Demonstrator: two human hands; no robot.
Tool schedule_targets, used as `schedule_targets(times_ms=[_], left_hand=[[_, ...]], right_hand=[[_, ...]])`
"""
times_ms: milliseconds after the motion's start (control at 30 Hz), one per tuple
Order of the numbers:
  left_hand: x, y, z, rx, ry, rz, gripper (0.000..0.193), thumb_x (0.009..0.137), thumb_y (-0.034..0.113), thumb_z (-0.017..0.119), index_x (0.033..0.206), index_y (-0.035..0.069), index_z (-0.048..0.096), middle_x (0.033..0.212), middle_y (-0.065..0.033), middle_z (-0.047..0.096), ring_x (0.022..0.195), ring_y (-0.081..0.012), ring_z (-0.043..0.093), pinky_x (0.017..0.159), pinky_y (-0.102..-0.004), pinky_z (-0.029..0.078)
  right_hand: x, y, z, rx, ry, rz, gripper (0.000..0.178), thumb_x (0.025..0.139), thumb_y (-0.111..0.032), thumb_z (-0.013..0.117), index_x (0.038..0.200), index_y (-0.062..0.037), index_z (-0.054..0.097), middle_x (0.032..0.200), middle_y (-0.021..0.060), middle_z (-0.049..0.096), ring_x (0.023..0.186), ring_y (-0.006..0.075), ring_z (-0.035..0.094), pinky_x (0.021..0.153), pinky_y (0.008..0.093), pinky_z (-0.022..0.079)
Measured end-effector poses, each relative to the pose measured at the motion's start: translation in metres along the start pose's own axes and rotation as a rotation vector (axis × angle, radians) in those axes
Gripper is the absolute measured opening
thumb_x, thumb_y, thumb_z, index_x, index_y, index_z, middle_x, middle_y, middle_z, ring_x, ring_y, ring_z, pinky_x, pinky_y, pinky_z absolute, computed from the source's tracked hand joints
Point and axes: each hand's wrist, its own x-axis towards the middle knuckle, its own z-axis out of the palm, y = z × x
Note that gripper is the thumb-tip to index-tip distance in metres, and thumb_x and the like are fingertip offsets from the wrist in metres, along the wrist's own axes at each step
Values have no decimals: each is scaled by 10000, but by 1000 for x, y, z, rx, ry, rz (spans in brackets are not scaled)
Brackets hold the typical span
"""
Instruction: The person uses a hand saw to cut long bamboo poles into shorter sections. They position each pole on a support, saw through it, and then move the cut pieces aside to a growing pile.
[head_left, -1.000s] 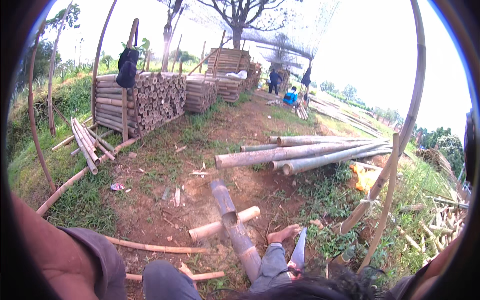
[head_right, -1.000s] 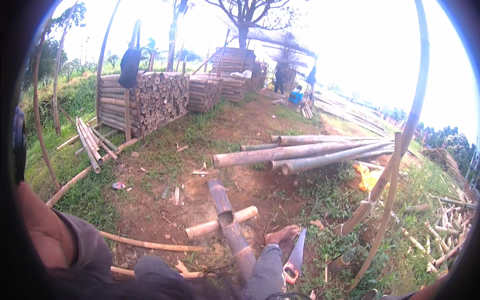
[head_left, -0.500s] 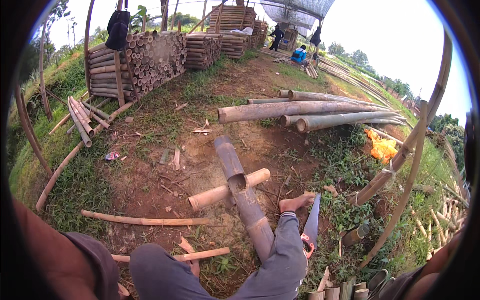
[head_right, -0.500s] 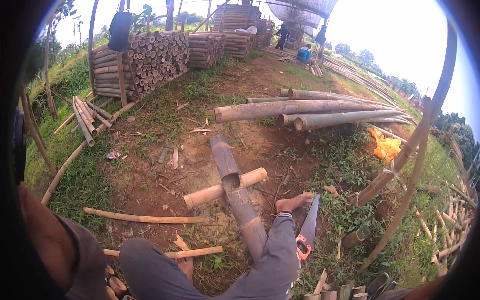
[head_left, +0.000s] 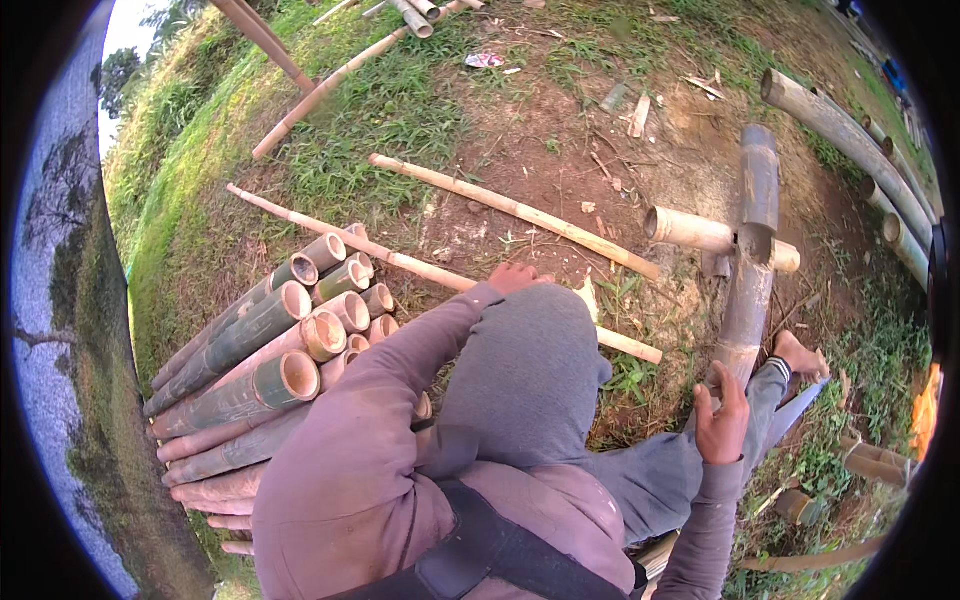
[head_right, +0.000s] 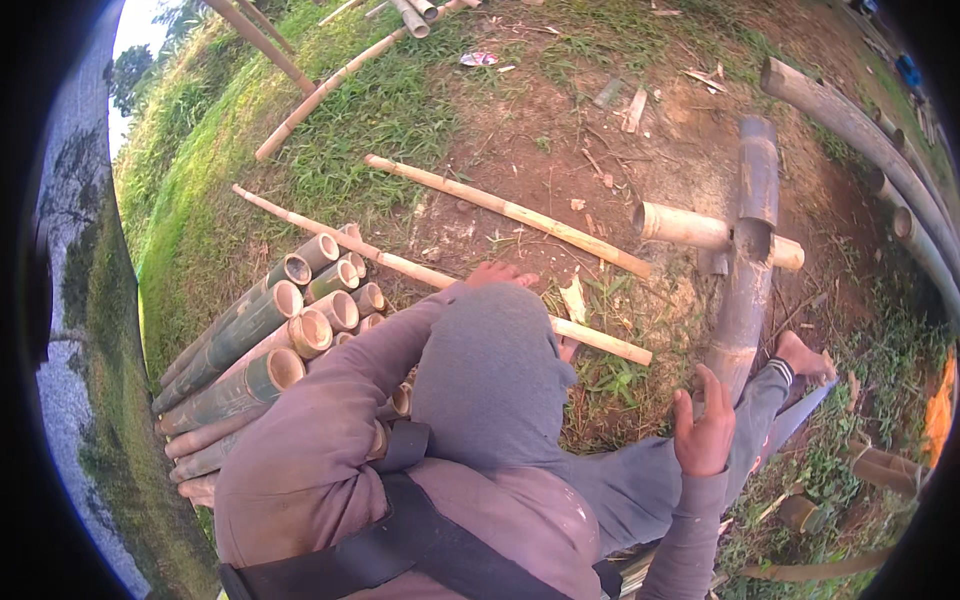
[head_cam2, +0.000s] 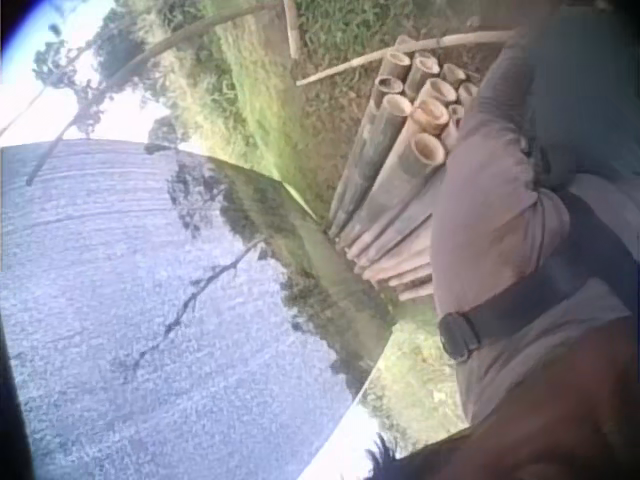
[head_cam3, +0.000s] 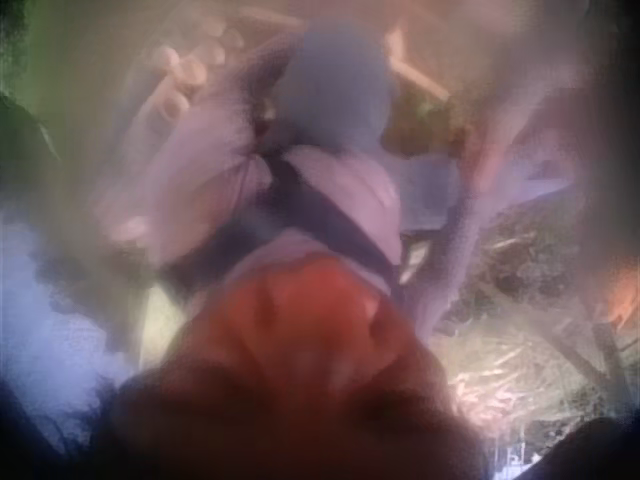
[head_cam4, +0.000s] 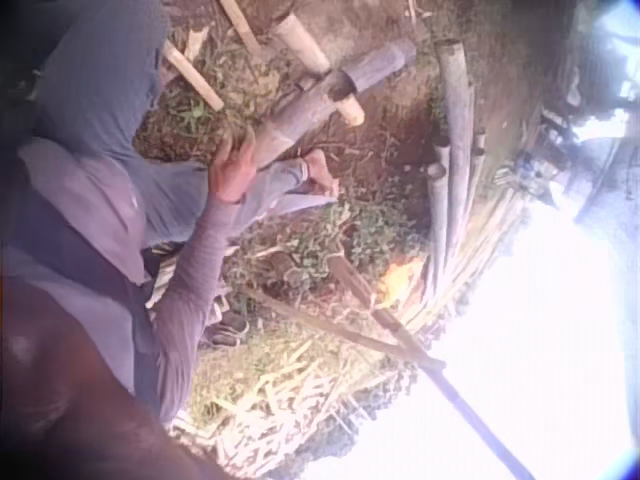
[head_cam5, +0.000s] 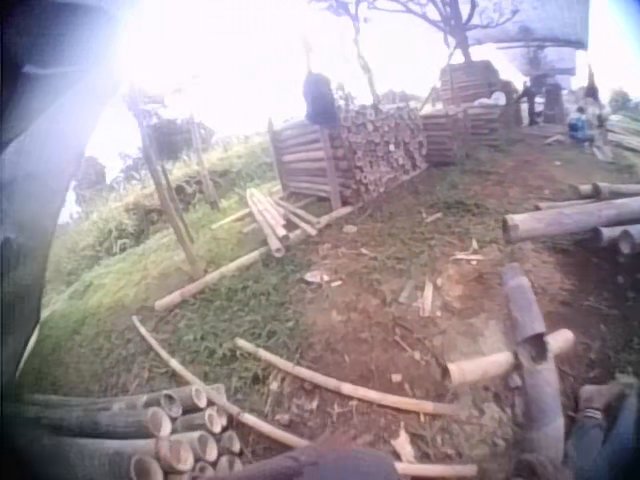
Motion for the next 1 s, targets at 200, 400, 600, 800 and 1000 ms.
schedule_targets(times_ms=[200,400,600,800,1000], left_hand=[[5,-13,42,22,-85,40,375,1029,378,558,1331,166,628,1185,-127,684,1152,-351,711,930,-561,549],[26,13,-10,40,341,126,398,993,242,639,1387,184,640,1094,-128,640,1022,-338,713,876,-485,565],[63,28,-30,60,182,196,692,906,464,805,1513,208,592,1375,-165,639,1338,-350,589,1141,-526,447],[104,31,-104,-36,177,275,545,891,405,822,1361,158,699,1234,-139,697,1135,-380,682,997,-492,549],[140,78,-173,154,124,420,532,878,378,836,1334,139,707,1157,-126,719,1121,-364,687,982,-498,541]], right_hand=[[-16,69,158,-346,-252,-1,873,843,-302,861,1578,-51,461,1599,208,469,1470,442,436,1212,598,335],[19,65,186,-362,-189,111,843,918,-433,787,1605,-77,455,1726,262,267,1553,441,350,1256,635,269],[21,97,157,-172,72,156,547,894,-255,800,1392,-86,647,1502,169,546,1374,404,523,1174,568,375],[30,130,95,-170,573,329,490,863,-177,811,1324,-86,673,1381,129,617,1308,371,563,1115,526,408],[28,179,89,-36,635,656,612,894,-310,805,1423,-80,601,1416,155,613,1361,370,545,1155,530,400]])
